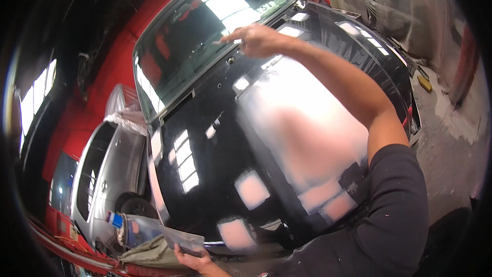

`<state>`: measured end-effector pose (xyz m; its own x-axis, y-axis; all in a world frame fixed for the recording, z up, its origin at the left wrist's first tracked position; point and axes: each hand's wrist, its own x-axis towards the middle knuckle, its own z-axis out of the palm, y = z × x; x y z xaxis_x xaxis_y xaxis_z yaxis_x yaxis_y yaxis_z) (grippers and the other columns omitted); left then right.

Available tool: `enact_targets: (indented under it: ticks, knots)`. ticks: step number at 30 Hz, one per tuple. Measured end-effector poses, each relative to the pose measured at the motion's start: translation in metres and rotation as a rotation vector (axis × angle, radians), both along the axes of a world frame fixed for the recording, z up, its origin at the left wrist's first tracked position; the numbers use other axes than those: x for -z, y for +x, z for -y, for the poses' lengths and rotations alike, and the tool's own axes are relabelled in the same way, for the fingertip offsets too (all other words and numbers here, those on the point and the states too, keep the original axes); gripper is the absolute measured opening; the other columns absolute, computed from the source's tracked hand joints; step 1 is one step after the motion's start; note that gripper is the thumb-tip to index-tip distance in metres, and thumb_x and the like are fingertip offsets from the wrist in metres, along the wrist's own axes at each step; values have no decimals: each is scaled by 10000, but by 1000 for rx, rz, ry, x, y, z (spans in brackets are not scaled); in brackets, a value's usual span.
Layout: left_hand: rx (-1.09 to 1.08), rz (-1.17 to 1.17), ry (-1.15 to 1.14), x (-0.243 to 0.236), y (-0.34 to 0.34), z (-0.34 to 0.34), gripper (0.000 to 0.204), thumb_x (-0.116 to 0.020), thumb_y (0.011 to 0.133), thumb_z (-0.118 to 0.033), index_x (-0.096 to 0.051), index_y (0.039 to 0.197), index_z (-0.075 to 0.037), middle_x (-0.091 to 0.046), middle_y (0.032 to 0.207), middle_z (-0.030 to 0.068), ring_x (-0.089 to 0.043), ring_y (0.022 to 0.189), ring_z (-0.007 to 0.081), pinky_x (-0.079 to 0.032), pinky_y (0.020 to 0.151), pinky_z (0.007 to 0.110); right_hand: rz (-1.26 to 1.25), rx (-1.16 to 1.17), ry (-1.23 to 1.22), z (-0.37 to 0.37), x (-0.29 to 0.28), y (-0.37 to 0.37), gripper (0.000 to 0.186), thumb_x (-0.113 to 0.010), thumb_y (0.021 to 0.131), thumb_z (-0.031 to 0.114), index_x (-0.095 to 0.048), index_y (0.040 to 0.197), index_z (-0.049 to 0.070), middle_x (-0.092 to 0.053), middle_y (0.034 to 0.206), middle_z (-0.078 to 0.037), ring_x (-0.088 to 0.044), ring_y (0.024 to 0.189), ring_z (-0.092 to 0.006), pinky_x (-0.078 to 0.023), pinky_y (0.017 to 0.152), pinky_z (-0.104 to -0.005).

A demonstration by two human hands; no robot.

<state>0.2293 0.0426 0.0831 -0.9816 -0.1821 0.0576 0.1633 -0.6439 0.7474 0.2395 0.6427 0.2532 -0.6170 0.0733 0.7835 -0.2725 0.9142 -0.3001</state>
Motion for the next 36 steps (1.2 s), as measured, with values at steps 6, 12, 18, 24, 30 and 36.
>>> enact_targets:
  ticks: [6, 12, 18, 24, 30, 36]
  knots:
    - [281, 122, 116, -11, 40, -62, 508, -678, 890, -201, -526, 1355, -61, -632, 1230, 127, -628, 1087, 314, -514, 962, 504, -158, -111, -158, 66, 36, 126, 477, -553, 909, -18, -581, 1374, 83, -640, 1272, -180, -635, 1111, -331, -514, 952, -406]
    - [411, -348, -391, 6, 110, -117, 440, -588, 969, -43, -478, 1395, -11, -593, 1303, 130, -613, 1127, 243, -522, 976, 389, -86, 18, -590, 176, 96, 307, 600, -546, 838, -61, -506, 1428, 44, -641, 1229, -149, -619, 1136, -234, -478, 987, -333]
    - [934, -470, -394, 47, 194, -139, 508, -441, 1067, -185, -313, 1519, 9, -497, 1405, 140, -500, 1262, 238, -374, 1090, 368, -27, -61, -1182, 323, 161, 369, 533, -503, 836, -98, -506, 1347, 50, -598, 1207, -100, -577, 1155, -179, -477, 994, -332]
    - [1219, -55, 5, 78, 244, -113, 536, -384, 1073, -298, -267, 1540, -61, -454, 1454, 199, -450, 1338, 301, -316, 1142, 416, 199, -130, -703, 420, 216, 366, 546, -630, 907, 33, -497, 1436, 37, -525, 1430, -200, -526, 1297, -347, -406, 1105, -399]
    - [1042, -6, 107, 68, 271, -90, 792, -308, 1007, -675, -485, 1388, -4, -630, 1230, 141, -618, 1110, 231, -494, 976, 348, 234, -211, -499, 468, 232, 408, 645, -667, 899, 150, -430, 1486, 25, -463, 1455, -193, -467, 1287, -379, -368, 1119, -435]
    - [1212, -51, -176, 83, 332, -115, 536, -394, 1068, -383, -493, 1376, 45, -610, 1301, 140, -586, 1197, 236, -470, 1013, 371, 198, 72, -609, 442, 246, 442, 588, -588, 887, 78, -440, 1443, -43, -453, 1426, -235, -448, 1285, -395, -361, 1115, -439]
